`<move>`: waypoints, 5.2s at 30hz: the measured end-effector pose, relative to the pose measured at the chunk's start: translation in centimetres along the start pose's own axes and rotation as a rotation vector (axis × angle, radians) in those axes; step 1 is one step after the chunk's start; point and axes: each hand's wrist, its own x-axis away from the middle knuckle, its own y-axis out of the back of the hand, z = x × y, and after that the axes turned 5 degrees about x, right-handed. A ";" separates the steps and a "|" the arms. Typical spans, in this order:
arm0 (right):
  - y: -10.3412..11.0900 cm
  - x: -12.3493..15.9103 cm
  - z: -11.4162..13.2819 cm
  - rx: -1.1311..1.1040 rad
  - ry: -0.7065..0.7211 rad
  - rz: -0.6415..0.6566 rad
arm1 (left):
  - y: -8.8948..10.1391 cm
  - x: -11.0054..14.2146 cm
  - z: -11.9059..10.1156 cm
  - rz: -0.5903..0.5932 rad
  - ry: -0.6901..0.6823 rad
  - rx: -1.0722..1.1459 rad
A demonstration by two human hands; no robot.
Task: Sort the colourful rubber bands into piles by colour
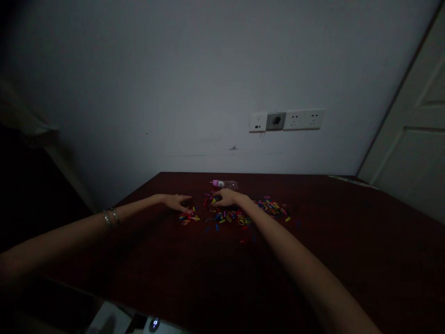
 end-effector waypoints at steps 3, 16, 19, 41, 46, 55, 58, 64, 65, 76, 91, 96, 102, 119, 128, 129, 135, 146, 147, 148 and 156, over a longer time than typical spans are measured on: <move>-0.8 -0.4 0.7 0.020 -0.007 0.020 | -0.6 1.2 0.2 0.052 0.029 -0.011; 0.6 2.2 3.1 -0.028 0.128 0.209 | -3.7 2.2 -5.5 -0.082 -0.202 -0.162; 0.4 2.7 3.3 -0.026 0.075 0.219 | -4.3 1.6 -5.8 -0.111 -0.190 -0.122; 6.5 10.6 -3.5 -0.051 -0.262 -0.112 | -3.7 -8.5 -14.8 -0.293 -0.205 0.847; 6.4 12.0 -4.9 -0.101 -0.285 -0.148 | -3.9 -9.4 -17.0 -0.242 -0.272 0.846; 5.1 10.3 -1.9 -0.040 -0.142 -0.171 | -1.4 -8.6 -12.9 -0.420 -0.180 0.405; 3.9 8.8 1.3 -0.047 -0.011 -0.078 | -0.3 -7.3 -9.5 -0.343 -0.156 0.193; 0.7 5.5 5.6 -0.062 0.175 -0.016 | 0.1 -3.4 -4.0 -0.086 -0.227 -0.071; 0.2 5.0 5.9 -0.055 0.179 -0.012 | 0.0 -2.7 -3.6 -0.062 -0.233 -0.074; -1.3 2.8 8.0 -0.078 0.243 0.049 | -1.7 3.6 -5.3 0.133 -0.193 0.093; -1.1 4.4 6.1 -0.083 0.133 0.011 | -6.1 0.6 -8.9 -0.108 -0.196 0.121; 1.5 6.5 2.3 -0.093 -0.011 -0.117 | -6.9 -2.4 -11.5 -0.176 -0.244 0.204; 4.7 10.3 -0.5 -0.139 -0.127 -0.269 | -7.0 -6.6 -14.1 -0.308 -0.302 0.512; 4.0 10.1 1.9 -0.103 -0.017 -0.218 | 0.5 -2.8 -10.2 -0.060 -0.036 0.316; -1.2 5.1 12.5 0.135 0.361 -0.092 | 1.1 -4.3 -4.3 -0.240 0.193 0.120; -1.8 4.6 13.2 0.168 0.379 -0.094 | 0.7 -4.6 -3.9 -0.238 0.208 0.110; -2.8 3.4 13.5 0.183 0.371 -0.065 | -1.7 -6.1 -2.6 -0.387 0.054 0.043; 0.3 8.8 5.4 0.194 0.119 0.030 | -3.4 -9.5 -4.8 -0.343 -0.123 0.434; 0.8 9.3 4.6 0.168 0.107 0.011 | -3.4 -9.8 -5.2 -0.324 -0.140 0.425; 1.3 9.8 3.9 0.140 0.083 -0.028 | -3.4 -10.0 -5.7 -0.304 -0.143 0.403; 4.7 12.8 -2.2 -0.162 -0.139 -0.245 | -2.3 -11.1 -8.6 -0.168 0.027 0.247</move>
